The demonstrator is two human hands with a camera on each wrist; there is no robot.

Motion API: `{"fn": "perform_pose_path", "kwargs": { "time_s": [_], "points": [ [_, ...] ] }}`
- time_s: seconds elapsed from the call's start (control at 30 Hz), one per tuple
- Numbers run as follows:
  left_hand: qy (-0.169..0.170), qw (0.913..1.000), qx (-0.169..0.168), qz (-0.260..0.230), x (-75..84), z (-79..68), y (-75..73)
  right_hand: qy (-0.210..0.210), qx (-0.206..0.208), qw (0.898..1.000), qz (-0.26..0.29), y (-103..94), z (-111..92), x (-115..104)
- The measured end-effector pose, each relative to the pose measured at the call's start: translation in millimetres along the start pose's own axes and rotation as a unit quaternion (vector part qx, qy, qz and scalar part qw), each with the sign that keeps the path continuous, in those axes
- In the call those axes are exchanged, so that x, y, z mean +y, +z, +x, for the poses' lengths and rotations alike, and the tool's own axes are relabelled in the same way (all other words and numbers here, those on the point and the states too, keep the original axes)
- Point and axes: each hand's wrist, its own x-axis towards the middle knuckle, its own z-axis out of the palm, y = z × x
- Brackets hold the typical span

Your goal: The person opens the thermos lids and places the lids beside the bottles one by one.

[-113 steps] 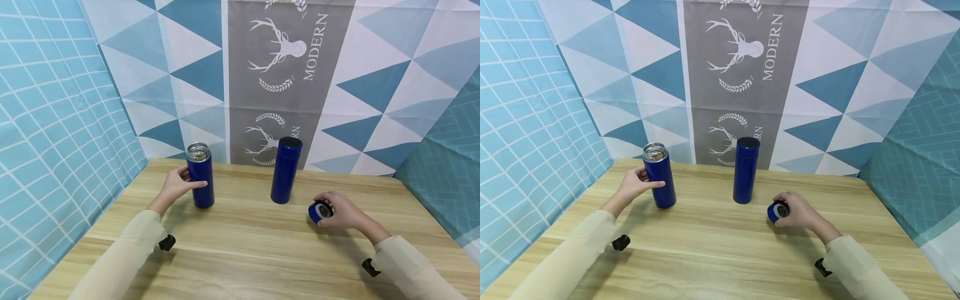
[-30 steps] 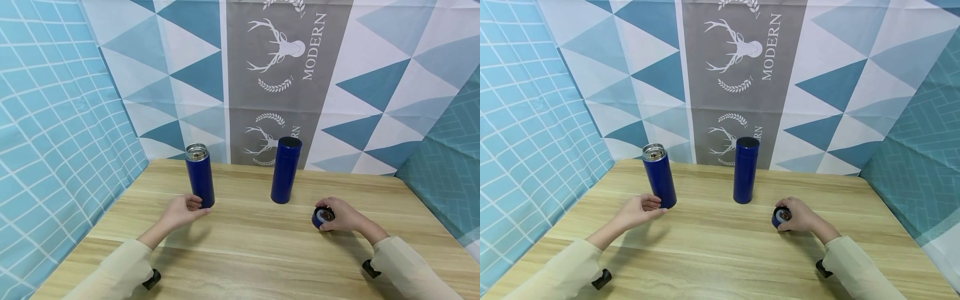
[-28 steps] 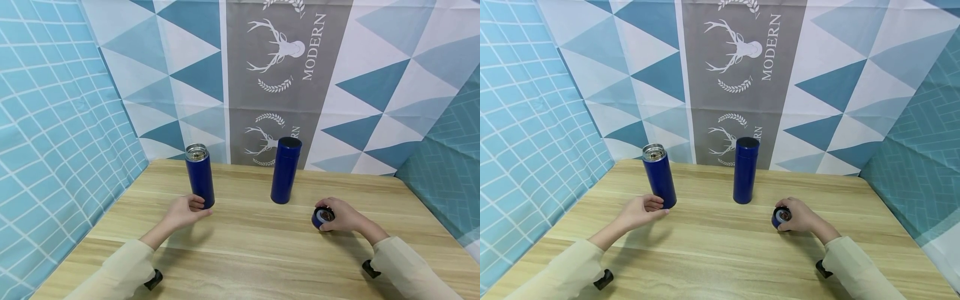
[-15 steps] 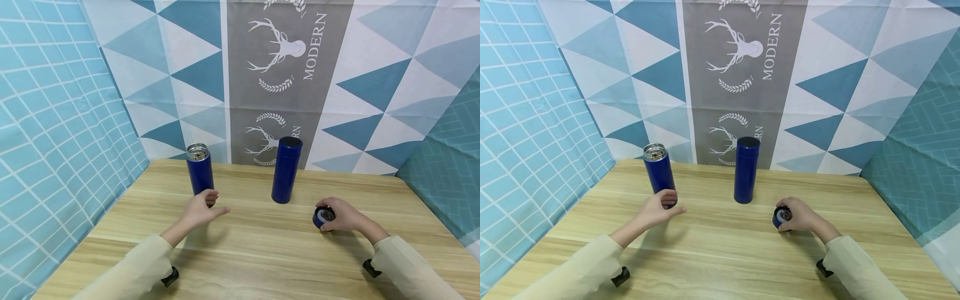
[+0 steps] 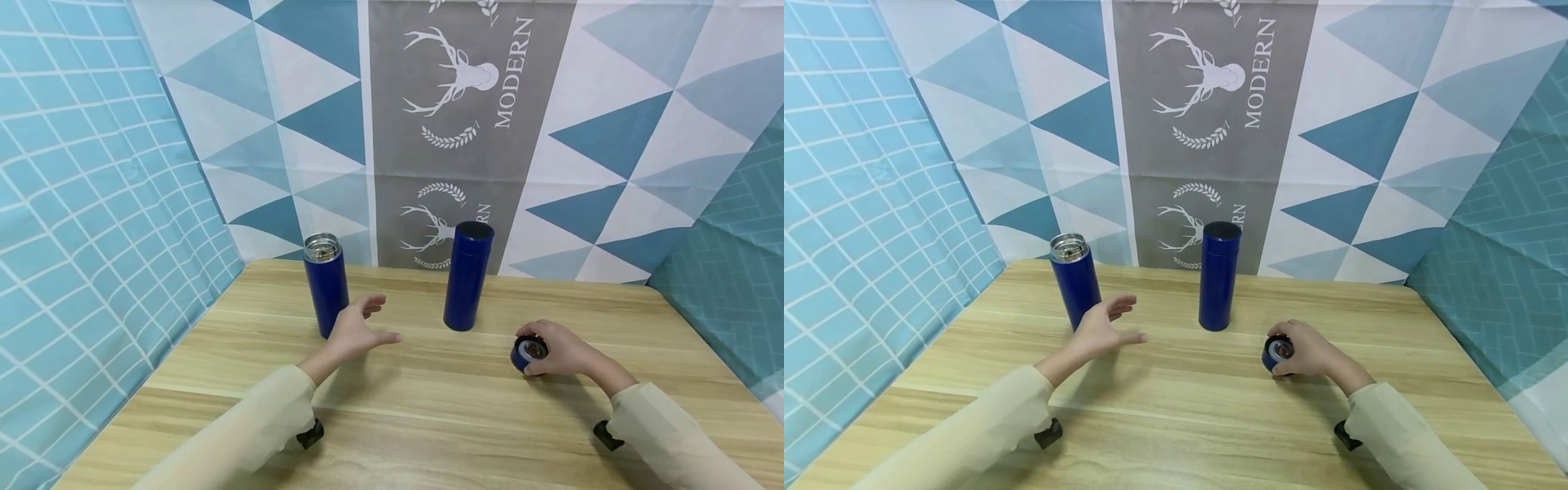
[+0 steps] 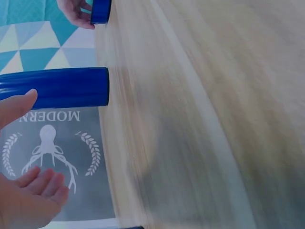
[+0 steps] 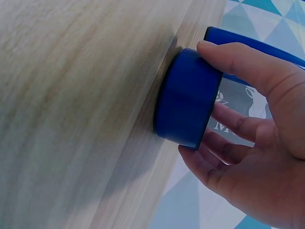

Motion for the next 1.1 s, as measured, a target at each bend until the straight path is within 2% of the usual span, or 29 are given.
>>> {"fn": "perform_pose_path", "kwargs": {
  "time_s": [0.23, 0.7, 0.93, 1.1],
  "points": [
    [0.014, 0.9988, -0.029, -0.036, 8.0, 16.0, 14.5, -0.011, 0.003, 1.000, -0.002, 0.4, -2, 2],
    [0.057, 0.9962, -0.064, -0.014, 16.7, 51.2, 32.6, -0.013, -0.014, 1.000, 0.000, -2.4, -2, 1],
    [0.060, 0.9957, -0.070, -0.008, 23.2, 65.5, 47.1, -0.008, -0.033, 0.999, 0.003, -8.4, 0, 0],
    [0.056, 0.9956, -0.071, -0.024, 27.1, 72.1, 56.4, -0.011, -0.057, 0.998, 0.000, -16.5, 7, -2]
  ]
}}
